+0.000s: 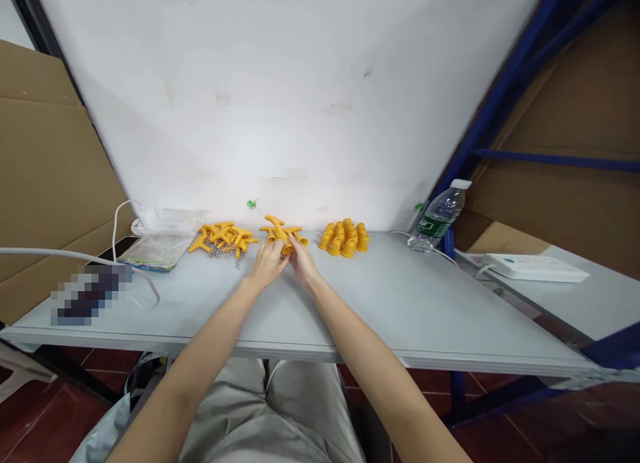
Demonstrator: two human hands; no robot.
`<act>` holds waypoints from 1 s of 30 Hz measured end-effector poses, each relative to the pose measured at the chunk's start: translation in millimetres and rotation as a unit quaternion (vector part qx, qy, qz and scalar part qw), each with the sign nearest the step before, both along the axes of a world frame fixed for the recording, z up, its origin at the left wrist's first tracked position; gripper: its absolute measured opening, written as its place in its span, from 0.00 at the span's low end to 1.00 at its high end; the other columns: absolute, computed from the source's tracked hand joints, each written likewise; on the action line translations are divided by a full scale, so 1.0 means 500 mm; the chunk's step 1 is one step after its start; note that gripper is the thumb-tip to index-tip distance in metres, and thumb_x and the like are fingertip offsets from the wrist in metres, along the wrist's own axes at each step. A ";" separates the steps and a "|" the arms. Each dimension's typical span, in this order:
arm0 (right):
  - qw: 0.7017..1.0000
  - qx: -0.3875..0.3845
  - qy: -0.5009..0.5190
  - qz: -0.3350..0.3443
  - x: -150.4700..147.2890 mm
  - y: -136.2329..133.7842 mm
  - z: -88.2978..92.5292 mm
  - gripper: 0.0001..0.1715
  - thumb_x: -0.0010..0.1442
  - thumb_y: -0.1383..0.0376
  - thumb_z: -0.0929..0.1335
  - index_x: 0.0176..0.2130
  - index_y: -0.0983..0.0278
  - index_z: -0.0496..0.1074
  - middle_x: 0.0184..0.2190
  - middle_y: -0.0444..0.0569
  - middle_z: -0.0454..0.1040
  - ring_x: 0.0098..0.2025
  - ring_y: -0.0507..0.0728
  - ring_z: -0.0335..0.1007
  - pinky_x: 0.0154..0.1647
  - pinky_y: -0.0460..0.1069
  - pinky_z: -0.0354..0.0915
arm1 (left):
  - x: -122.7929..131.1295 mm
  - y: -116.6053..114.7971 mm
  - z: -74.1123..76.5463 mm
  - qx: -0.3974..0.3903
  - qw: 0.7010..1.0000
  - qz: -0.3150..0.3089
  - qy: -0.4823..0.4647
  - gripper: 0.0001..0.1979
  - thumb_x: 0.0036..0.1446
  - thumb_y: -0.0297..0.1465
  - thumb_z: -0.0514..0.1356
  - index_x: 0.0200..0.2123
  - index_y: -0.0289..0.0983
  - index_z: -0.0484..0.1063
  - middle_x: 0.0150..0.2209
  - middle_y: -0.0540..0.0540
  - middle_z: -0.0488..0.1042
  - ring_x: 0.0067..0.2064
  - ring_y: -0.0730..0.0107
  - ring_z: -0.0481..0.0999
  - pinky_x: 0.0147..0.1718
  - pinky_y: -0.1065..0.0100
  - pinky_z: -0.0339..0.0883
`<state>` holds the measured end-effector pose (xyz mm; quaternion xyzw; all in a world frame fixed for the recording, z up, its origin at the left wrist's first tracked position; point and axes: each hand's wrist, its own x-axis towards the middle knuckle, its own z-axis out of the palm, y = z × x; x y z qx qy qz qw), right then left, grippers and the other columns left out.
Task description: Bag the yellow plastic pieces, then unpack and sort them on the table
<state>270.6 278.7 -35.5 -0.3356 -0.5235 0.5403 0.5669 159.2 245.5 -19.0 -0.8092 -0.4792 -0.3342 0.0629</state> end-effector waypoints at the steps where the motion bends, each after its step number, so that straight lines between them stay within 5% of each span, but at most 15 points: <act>1: 1.000 -0.001 0.002 -0.001 0.001 -0.001 -0.001 0.27 0.52 0.41 0.67 0.31 0.62 0.70 0.28 0.49 0.74 0.36 0.58 0.72 0.37 0.53 0.69 | -0.001 -0.005 -0.007 -0.002 1.000 -0.019 0.001 0.07 0.59 0.27 0.57 0.42 0.38 0.67 0.38 0.44 0.76 0.43 0.61 0.74 0.43 0.62 0.63; 3: 1.000 0.013 -0.016 -0.020 0.007 0.001 -0.004 0.24 0.50 0.44 0.69 0.31 0.62 0.70 0.29 0.49 0.74 0.35 0.58 0.72 0.38 0.53 0.69 | -0.008 -0.012 -0.014 0.004 0.999 -0.041 0.003 0.08 0.59 0.27 0.56 0.43 0.39 0.69 0.42 0.43 0.75 0.46 0.61 0.74 0.46 0.60 0.64; 6: 0.988 0.083 -0.103 -0.082 0.022 0.007 -0.009 0.23 0.51 0.48 0.69 0.36 0.64 0.71 0.34 0.51 0.76 0.35 0.59 0.73 0.39 0.55 0.70 | -0.023 -0.015 -0.014 0.043 0.999 0.011 -0.021 0.12 0.61 0.29 0.54 0.48 0.39 0.70 0.52 0.39 0.72 0.53 0.57 0.70 0.53 0.56 0.61; 10: 0.920 0.241 -0.278 -0.138 0.037 0.015 -0.018 0.19 0.55 0.56 0.67 0.44 0.64 0.72 0.43 0.56 0.77 0.45 0.63 0.73 0.49 0.59 0.66 | -0.047 0.003 -0.025 0.068 0.989 0.112 -0.070 0.21 0.61 0.26 0.51 0.57 0.38 0.67 0.63 0.35 0.61 0.63 0.51 0.62 0.57 0.51 0.59; 13: 0.872 0.310 -0.362 -0.107 0.039 0.014 -0.023 0.18 0.57 0.60 0.66 0.47 0.63 0.72 0.46 0.56 0.76 0.49 0.64 0.71 0.52 0.60 0.63 | -0.067 0.023 -0.044 0.039 0.986 0.128 -0.104 0.22 0.61 0.24 0.49 0.57 0.38 0.68 0.58 0.35 0.66 0.58 0.54 0.68 0.54 0.54 0.64; 17: 0.843 0.308 -0.430 -0.097 0.041 0.004 -0.017 0.21 0.60 0.60 0.66 0.52 0.63 0.70 0.50 0.57 0.75 0.52 0.65 0.68 0.53 0.61 0.60 | -0.087 0.038 -0.054 0.034 0.983 0.104 -0.147 0.23 0.61 0.22 0.47 0.55 0.41 0.70 0.51 0.39 0.72 0.52 0.60 0.72 0.51 0.60 0.68; 26: 0.747 0.261 -0.581 -0.190 0.045 -0.012 0.010 0.16 0.62 0.69 0.62 0.49 0.65 0.70 0.49 0.58 0.75 0.52 0.64 0.67 0.51 0.58 0.54 | -0.083 0.035 -0.052 0.015 0.986 0.048 -0.156 0.22 0.60 0.23 0.50 0.56 0.40 0.68 0.52 0.42 0.74 0.53 0.62 0.73 0.53 0.61 0.67; 30: 0.735 0.266 -0.583 -0.225 0.047 -0.011 0.011 0.18 0.60 0.75 0.60 0.47 0.65 0.69 0.48 0.57 0.74 0.51 0.63 0.66 0.52 0.57 0.52 | -0.073 0.033 -0.054 0.004 0.984 0.044 -0.174 0.21 0.60 0.26 0.53 0.56 0.40 0.68 0.50 0.43 0.75 0.49 0.63 0.75 0.52 0.61 0.68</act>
